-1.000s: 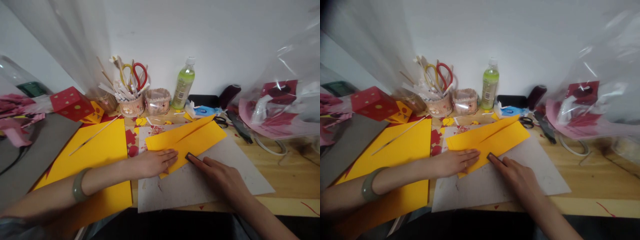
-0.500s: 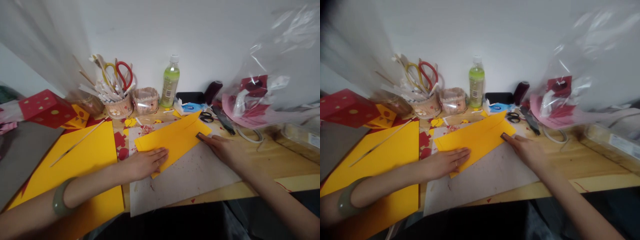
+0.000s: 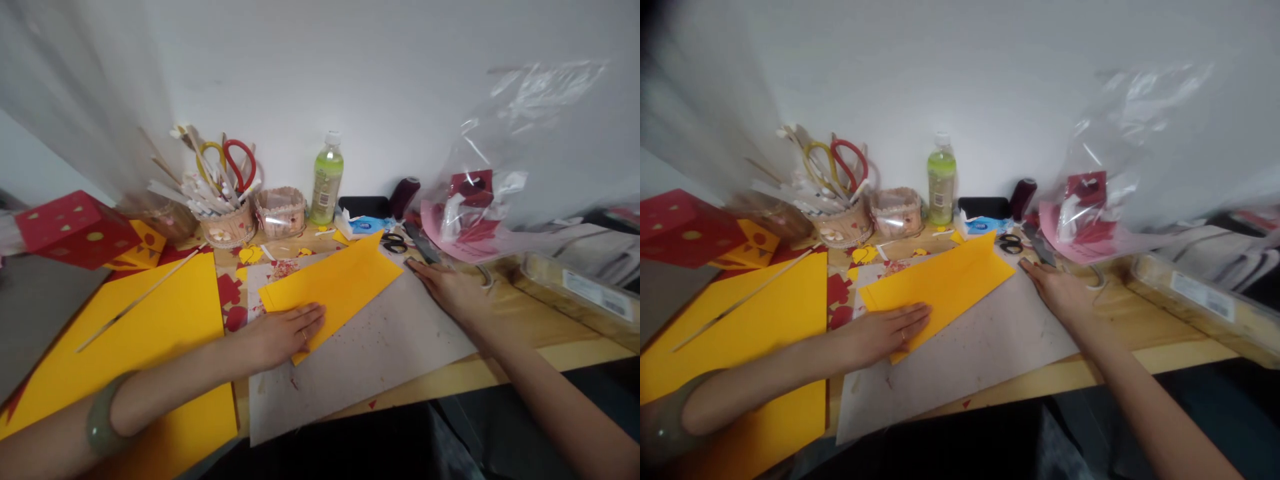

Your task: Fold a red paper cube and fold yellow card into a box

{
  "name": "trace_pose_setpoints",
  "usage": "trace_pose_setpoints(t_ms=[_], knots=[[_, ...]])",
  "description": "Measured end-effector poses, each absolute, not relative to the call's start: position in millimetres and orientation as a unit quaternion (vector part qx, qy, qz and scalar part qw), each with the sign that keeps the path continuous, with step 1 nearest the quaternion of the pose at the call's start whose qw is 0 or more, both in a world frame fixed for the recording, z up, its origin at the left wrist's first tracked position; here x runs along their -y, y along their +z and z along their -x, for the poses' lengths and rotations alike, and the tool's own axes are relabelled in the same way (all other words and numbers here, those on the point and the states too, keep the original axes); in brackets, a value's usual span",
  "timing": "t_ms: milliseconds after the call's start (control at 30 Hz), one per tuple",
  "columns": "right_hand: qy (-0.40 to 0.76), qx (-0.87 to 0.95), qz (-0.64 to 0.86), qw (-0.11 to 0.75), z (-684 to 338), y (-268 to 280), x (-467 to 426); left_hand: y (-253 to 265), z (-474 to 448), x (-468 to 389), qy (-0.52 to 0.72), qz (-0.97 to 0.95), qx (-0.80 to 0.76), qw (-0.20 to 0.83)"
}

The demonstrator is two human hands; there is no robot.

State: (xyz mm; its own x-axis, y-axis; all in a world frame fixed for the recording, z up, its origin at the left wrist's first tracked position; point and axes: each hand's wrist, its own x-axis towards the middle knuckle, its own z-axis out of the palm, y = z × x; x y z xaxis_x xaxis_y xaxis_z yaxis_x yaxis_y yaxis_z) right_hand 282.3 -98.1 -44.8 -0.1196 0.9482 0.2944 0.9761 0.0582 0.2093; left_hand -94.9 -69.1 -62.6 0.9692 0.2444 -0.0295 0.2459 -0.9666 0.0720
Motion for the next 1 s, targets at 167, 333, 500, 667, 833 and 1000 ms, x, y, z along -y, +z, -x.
trace_pose_setpoints(t_ms=[167, 333, 500, 667, 833, 1000], knots=[[-0.214, 0.716, 0.659, 0.080, -250, -33, 123, -62, 94, 70, -0.021, -0.991, -0.124, 0.042], [-0.096, 0.869, 0.485, 0.040, -166, -38, 151, -66, 95, 70, -0.004, -0.991, -0.133, 0.028], [-0.100, 0.856, 0.508, 0.016, -174, -45, 144, -68, 96, 69, -0.020, -0.992, -0.126, 0.026], [-0.126, 0.796, 0.592, 0.001, -235, -49, 122, -61, 95, 68, -0.048, -0.989, -0.131, 0.056], [-0.165, 0.732, 0.661, 0.011, -271, -38, 107, -58, 94, 70, -0.043, -0.990, -0.129, 0.047], [-0.249, 0.702, 0.662, 0.084, -253, -23, 115, -61, 95, 74, 0.020, -0.991, -0.128, -0.042]])
